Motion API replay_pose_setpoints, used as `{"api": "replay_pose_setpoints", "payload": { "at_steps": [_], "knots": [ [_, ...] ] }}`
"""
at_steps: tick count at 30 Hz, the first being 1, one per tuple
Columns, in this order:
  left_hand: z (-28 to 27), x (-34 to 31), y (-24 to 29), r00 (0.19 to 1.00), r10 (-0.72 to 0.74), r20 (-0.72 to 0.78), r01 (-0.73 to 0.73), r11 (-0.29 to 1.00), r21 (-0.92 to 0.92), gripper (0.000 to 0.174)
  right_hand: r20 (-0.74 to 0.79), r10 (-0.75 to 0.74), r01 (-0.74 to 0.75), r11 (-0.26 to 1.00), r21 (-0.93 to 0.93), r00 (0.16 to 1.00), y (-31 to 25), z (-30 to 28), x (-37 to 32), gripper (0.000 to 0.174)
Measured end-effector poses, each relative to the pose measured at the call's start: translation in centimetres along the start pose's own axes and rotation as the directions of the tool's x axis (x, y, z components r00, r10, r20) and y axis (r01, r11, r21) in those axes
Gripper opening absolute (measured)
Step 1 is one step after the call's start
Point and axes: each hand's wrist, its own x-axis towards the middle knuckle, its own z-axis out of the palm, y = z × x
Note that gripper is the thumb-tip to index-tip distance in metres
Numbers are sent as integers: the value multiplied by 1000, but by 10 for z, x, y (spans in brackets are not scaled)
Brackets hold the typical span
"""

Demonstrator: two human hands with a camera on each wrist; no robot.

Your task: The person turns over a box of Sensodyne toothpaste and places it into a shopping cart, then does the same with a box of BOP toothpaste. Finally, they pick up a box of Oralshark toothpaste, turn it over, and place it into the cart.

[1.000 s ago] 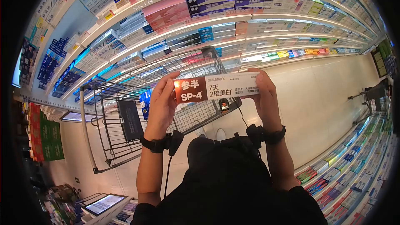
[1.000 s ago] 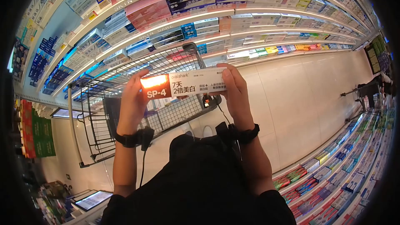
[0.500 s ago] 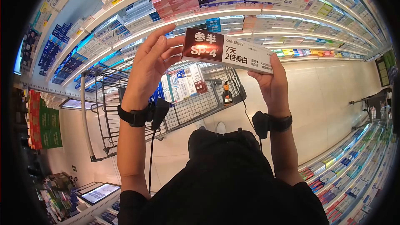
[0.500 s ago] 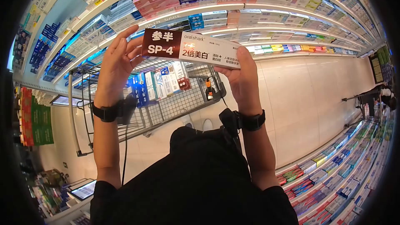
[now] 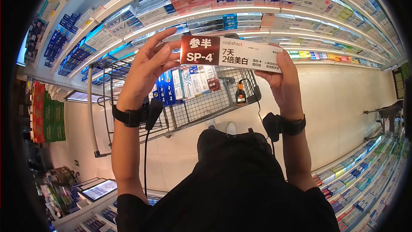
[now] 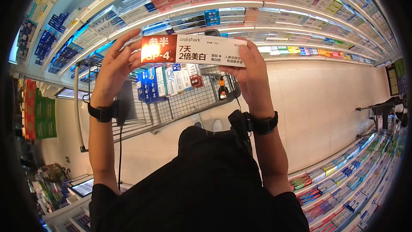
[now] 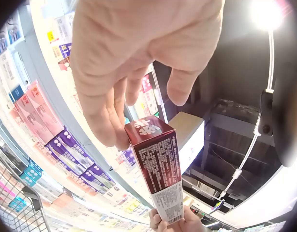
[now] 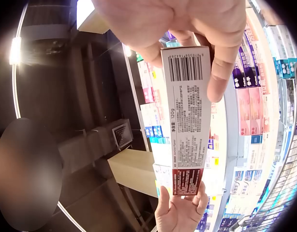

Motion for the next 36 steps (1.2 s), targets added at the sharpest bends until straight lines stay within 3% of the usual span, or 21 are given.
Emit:
{"api": "replay_pose_setpoints", "payload": {
  "at_steps": [7, 14, 20, 30, 33, 36],
  "knots": [
    [-6, -17, -7, 997, -25, -68, 26, 999, 21, 66, 29, 37, -36, 999, -28, 999, 9, 10, 3, 46],
    [3, -35, -45, 994, -54, -98, 41, 990, -132, 72, 12, 112, -111, 993, -42, 994, 17, 5, -1, 48],
    [14, -46, -70, 992, -70, -107, 45, 974, -221, 77, 51, 88, -84, 995, -62, 995, 19, -5, -10, 51],
    [28, -52, -79, 978, -81, -190, 21, 954, -298, 67, 42, 86, -84, 995, -50, 995, 26, -5, -20, 50],
    [30, -52, -83, 967, -102, -233, 49, 974, -221, 74, 53, 87, -86, 996, -21, 995, 31, -7, -22, 48],
    [22, -52, -98, 967, -87, -239, 35, 976, -213, 62, 68, 93, -93, 996, -6, 993, 32, -7, -22, 47]
  ]
}}
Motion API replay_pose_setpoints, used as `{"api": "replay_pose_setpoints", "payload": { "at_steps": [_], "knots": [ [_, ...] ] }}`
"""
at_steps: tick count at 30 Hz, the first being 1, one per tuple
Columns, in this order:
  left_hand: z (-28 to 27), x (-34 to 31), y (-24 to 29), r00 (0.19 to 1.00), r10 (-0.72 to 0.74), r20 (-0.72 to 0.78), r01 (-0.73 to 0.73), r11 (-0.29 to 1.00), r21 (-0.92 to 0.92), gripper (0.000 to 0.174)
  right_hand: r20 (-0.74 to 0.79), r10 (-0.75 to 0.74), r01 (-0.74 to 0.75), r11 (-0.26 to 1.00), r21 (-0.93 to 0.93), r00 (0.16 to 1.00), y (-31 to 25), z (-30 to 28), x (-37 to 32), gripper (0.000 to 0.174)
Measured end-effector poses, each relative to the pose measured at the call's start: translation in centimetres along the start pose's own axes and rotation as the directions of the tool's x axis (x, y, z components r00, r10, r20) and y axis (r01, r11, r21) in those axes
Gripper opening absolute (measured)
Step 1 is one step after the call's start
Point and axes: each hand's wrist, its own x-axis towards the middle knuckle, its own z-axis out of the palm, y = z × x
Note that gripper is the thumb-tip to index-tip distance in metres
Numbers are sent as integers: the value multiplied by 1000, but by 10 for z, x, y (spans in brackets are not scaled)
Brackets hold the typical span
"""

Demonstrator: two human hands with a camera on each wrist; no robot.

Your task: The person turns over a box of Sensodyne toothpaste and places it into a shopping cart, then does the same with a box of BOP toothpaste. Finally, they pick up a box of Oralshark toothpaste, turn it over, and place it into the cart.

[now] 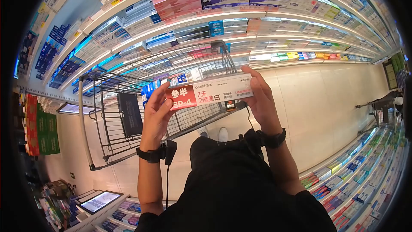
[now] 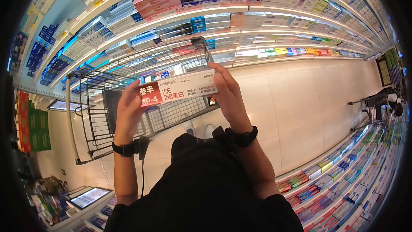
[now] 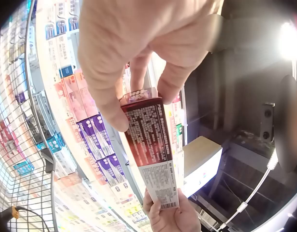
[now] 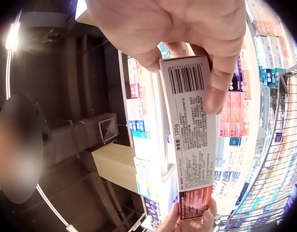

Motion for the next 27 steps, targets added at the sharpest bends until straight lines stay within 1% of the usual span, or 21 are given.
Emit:
{"api": "replay_pose_setpoints", "payload": {
  "at_steps": [4, 10, 19, 22, 25, 27],
  "knots": [
    [-4, 0, -6, 1000, -2, -15, 1, 1000, -5, 51, 31, 0, -1, 999, 32, 1000, 2, 0, -1, 46],
    [-5, 1, -9, 998, -1, -60, 0, 1000, -17, 42, 46, 10, -10, 1000, -2, 999, 4, -1, -5, 45],
    [-5, -1, -10, 997, -10, -82, 6, 999, -50, 41, 35, 2, 0, 999, -40, 999, 2, 5, -10, 45],
    [0, -4, -6, 995, -31, -93, 17, 988, -154, 34, 33, 16, -14, 998, -63, 999, 2, 5, -11, 47],
    [-2, -5, -8, 994, -33, -100, 17, 987, -158, 34, 44, 28, -27, 999, -36, 999, 1, 5, -13, 48],
    [-1, -7, -9, 992, -31, -121, 17, 994, -110, 40, 80, 47, -36, 990, -135, 996, 1, 0, -14, 51]
  ]
}}
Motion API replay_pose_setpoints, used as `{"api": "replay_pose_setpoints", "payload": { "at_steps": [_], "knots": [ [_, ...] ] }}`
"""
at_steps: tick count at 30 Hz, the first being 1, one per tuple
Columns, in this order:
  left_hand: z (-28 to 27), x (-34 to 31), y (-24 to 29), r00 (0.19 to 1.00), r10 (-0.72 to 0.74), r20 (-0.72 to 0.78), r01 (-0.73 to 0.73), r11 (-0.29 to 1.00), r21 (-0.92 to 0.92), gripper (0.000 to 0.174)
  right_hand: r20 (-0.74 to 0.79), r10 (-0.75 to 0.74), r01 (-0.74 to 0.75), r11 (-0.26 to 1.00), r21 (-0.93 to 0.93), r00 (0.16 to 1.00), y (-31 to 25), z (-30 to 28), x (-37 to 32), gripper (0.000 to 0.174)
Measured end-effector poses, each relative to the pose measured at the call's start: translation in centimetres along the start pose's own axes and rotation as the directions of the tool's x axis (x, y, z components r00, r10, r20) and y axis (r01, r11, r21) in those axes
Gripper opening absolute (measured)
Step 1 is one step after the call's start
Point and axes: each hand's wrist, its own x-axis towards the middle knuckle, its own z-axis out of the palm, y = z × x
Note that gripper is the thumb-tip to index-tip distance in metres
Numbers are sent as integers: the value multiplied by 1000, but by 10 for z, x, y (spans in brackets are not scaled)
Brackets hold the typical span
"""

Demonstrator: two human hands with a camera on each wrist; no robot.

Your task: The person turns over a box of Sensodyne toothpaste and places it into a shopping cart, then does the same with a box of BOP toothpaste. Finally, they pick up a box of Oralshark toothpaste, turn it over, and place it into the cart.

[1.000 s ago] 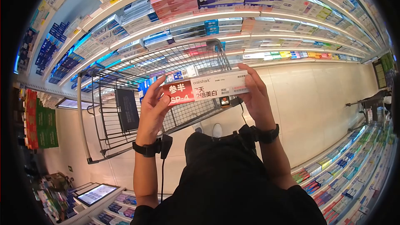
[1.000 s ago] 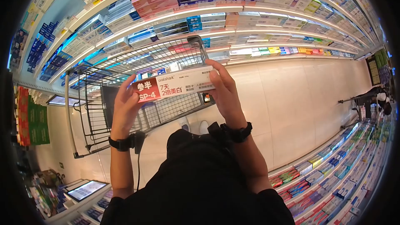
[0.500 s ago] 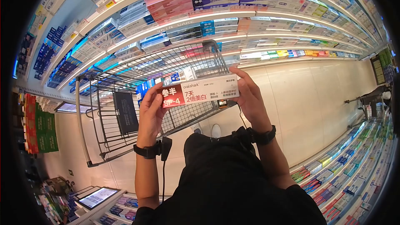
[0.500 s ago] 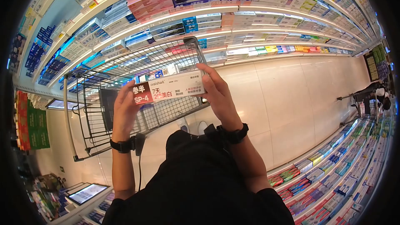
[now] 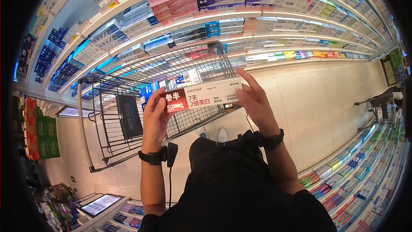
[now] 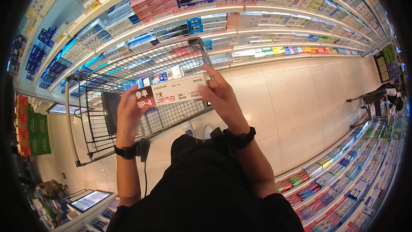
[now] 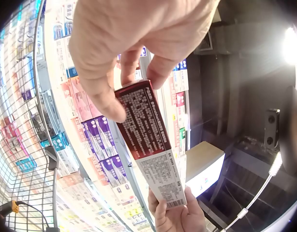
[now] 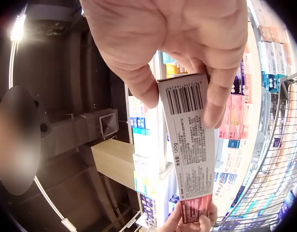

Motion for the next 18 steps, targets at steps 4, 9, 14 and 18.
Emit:
{"api": "replay_pose_setpoints", "payload": {
  "at_steps": [4, 9, 14, 18],
  "knots": [
    [-4, -1, -7, 1000, 28, -4, -28, 1000, -5, 45, 64, 19, -17, 999, -32, 998, -6, 1, 0, 56],
    [-9, 0, -17, 998, -6, 68, 14, 993, -120, 49, 152, -66, 91, 983, -161, 986, -8, -7, 2, 51],
    [11, -2, -10, 997, -47, 69, 57, 987, -150, 51, 93, 7, 25, 942, -336, 996, -2, -22, 3, 53],
    [8, -1, -10, 980, -120, 158, 141, 982, -128, 55, 50, 85, -63, 938, -340, 995, -4, -24, 5, 56]
  ]
}}
